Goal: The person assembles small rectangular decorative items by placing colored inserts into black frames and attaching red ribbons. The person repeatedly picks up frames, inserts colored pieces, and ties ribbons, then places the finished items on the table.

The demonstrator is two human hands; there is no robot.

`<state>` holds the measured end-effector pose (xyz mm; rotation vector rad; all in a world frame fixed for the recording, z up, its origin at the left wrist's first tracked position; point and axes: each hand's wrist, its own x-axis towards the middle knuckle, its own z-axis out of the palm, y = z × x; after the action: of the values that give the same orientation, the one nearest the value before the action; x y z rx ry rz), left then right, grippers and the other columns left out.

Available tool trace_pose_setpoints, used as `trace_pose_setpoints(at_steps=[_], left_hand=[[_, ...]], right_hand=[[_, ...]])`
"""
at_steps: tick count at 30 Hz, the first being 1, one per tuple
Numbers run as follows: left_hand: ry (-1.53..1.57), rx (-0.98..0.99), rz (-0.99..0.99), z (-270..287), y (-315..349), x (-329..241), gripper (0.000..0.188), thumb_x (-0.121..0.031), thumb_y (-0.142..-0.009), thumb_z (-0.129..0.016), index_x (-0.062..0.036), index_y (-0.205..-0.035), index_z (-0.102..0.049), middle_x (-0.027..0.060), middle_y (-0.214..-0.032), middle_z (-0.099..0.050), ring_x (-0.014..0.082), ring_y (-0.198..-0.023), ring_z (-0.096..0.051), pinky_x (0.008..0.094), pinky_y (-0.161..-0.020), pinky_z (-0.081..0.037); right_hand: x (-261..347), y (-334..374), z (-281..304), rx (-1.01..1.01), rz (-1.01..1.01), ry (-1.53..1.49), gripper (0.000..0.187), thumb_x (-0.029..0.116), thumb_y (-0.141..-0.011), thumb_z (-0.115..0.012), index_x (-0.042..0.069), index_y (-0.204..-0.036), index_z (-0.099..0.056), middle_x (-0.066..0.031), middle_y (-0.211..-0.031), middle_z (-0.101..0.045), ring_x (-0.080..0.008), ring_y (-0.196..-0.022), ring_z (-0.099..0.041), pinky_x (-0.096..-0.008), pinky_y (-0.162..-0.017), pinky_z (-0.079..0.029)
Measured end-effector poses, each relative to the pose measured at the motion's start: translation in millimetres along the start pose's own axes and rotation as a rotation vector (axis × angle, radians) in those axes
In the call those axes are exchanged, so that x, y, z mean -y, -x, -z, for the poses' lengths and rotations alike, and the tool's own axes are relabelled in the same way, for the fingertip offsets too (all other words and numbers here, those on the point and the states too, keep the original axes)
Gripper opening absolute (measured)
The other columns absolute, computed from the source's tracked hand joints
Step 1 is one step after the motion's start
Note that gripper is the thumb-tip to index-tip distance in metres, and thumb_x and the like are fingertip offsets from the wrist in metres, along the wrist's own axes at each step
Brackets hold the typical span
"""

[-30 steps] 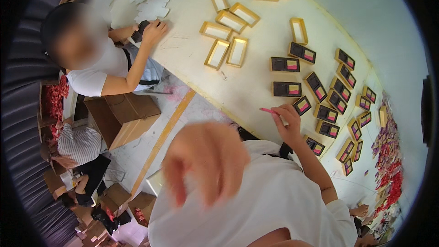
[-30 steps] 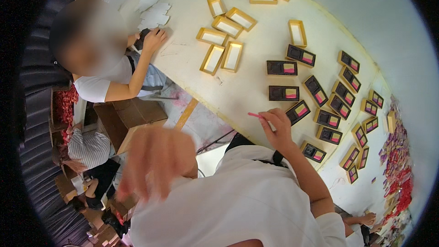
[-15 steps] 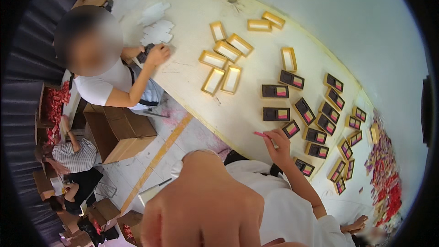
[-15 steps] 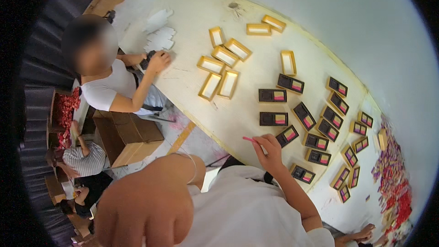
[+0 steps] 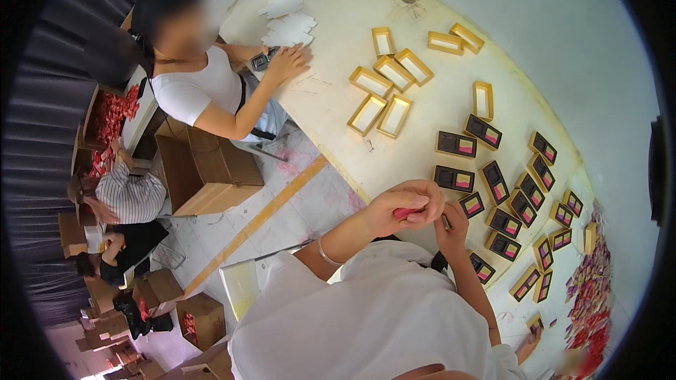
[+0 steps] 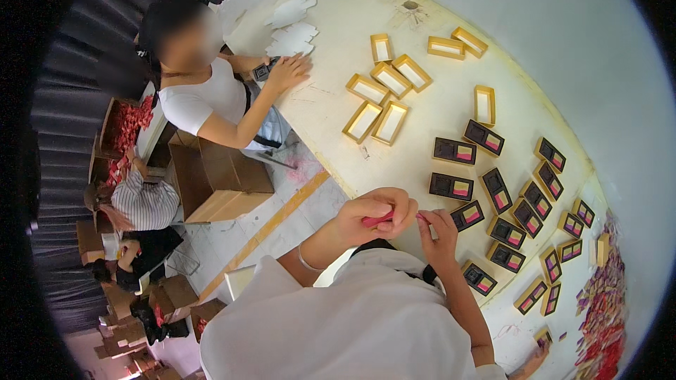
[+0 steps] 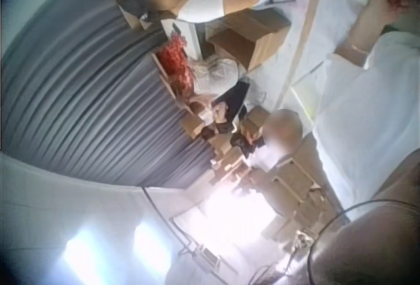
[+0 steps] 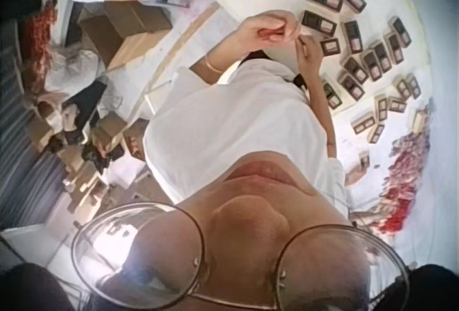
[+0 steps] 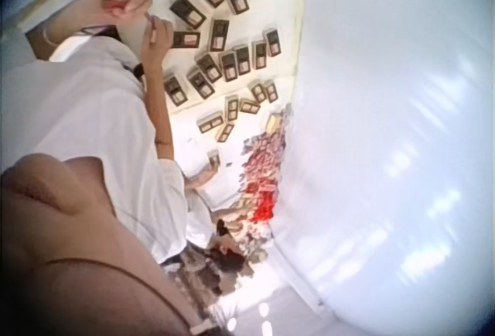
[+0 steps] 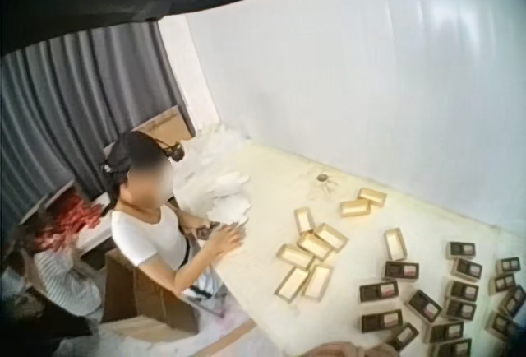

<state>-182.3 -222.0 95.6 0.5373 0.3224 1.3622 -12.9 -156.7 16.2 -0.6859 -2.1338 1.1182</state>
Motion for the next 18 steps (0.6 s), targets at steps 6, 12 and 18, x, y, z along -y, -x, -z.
trace_pose_setpoints(at_steps=[6, 12, 18], left_hand=[[0.046, -0.017, 0.001, 4, -2, 7, 0.022, -0.024, -0.083, -0.048, -0.0023, -0.080, -0.050, 0.0042, -0.071, -0.041, 0.0056, -0.051, -0.033, 0.0183, -0.042, -0.024], [0.058, -0.019, 0.008, 8, -3, 10, 0.022, -0.024, -0.083, -0.048, -0.0026, -0.080, -0.050, 0.0043, -0.072, -0.042, 0.0051, -0.051, -0.033, 0.0179, -0.042, -0.025], [0.054, -0.092, 0.017, 16, 3, 13, 0.022, -0.025, -0.083, -0.049, -0.0030, -0.082, -0.050, 0.0043, -0.073, -0.043, 0.0051, -0.051, -0.033, 0.0178, -0.042, -0.025]], right_hand=[[-3, 1, -5, -0.028, 0.035, 0.010, 0.013, -0.004, -0.071, -0.060, -0.002, -0.084, -0.058, -0.0115, -0.074, -0.054, -0.0233, -0.065, -0.053, -0.0302, -0.058, -0.043], [-2, 2, -3, -0.011, -0.015, 0.003, 0.013, -0.004, -0.072, -0.060, -0.002, -0.084, -0.058, -0.0114, -0.074, -0.054, -0.0231, -0.064, -0.053, -0.0298, -0.058, -0.043], [0, 5, -6, -0.014, -0.043, -0.033, 0.012, -0.003, -0.073, -0.060, -0.002, -0.086, -0.059, -0.0113, -0.074, -0.054, -0.0226, -0.064, -0.053, -0.0289, -0.058, -0.043]])
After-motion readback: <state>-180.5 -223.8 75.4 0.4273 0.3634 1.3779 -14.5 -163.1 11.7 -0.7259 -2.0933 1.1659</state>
